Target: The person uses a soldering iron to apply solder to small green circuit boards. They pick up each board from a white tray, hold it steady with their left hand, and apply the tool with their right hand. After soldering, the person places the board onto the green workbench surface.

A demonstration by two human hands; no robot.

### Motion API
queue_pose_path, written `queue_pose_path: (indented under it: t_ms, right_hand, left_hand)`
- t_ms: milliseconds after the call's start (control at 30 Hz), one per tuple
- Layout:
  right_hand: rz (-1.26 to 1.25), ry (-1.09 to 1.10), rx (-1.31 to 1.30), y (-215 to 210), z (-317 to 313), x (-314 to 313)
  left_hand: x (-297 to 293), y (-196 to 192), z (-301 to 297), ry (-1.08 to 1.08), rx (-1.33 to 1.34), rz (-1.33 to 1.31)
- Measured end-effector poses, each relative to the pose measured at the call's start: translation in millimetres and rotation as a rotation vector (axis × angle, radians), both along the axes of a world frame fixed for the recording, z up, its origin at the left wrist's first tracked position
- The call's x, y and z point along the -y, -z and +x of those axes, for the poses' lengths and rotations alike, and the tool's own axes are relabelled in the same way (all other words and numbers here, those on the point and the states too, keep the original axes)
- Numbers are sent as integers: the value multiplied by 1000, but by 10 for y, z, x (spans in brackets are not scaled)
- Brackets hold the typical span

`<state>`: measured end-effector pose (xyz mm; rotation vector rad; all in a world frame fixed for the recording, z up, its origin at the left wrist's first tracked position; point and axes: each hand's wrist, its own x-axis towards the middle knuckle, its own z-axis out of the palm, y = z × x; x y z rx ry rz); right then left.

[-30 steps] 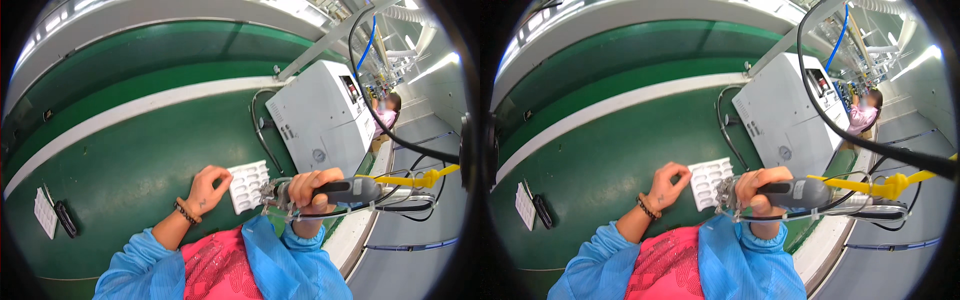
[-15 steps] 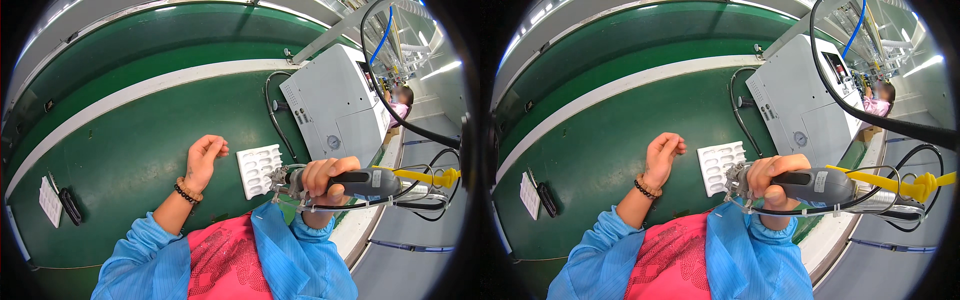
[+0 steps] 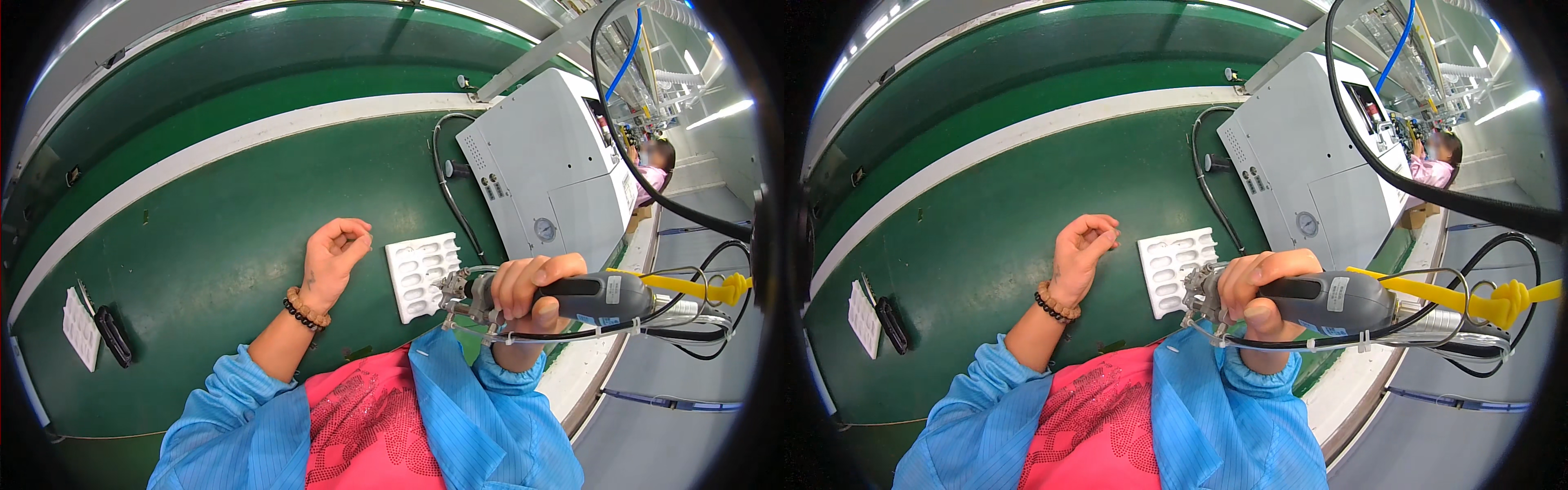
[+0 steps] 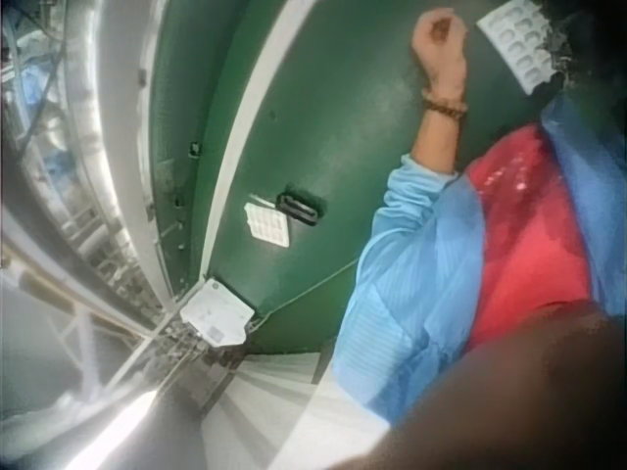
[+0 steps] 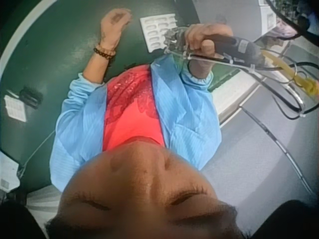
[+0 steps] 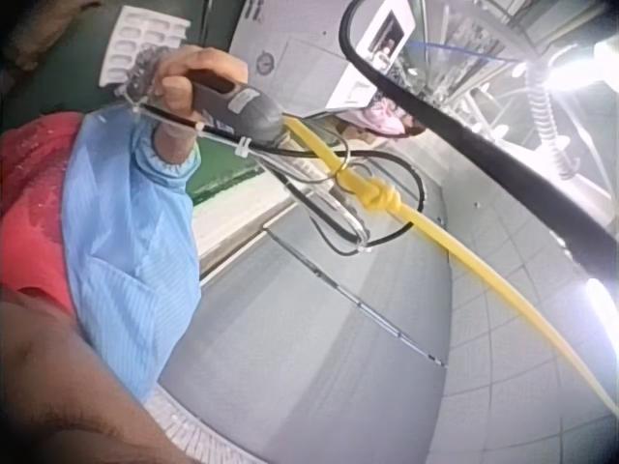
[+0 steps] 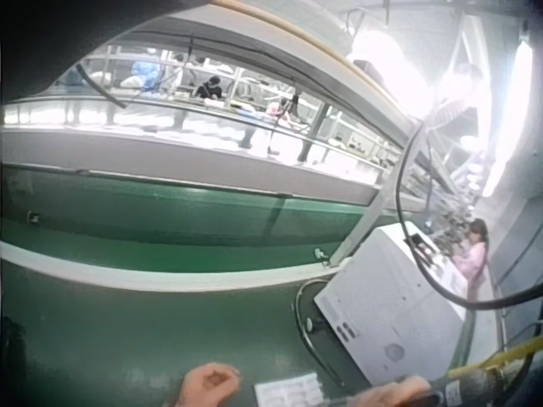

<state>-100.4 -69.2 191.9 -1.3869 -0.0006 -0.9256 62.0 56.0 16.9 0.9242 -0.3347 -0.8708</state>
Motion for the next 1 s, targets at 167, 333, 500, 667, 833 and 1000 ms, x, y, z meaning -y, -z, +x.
queue_pose_path:
  t_ms: [167,333,500,667,833,1000]
  right_hand:
    - [-11,-3,-4,0,0,0]
    - [-10,-6,1,0,1,0]
    - [-2,-3,-3,6,3,-3]
    - [6,-6,-16,-7,0,-8]
    - [3,-6,-19,-1,-25,-18]
    - [-14,-31,0,2,-42,-21]
  left_hand:
    - [-7,-31,-9,2,-4,-3]
    - [2,-22,-4,7,15,-12]
    - [7,-22,-7,14,-11,-6]
    - [8,-54,4,33,-18,82]
    - [-18,-71,-19,105,147,218]
    - [33,19,-132,-25,345,18]
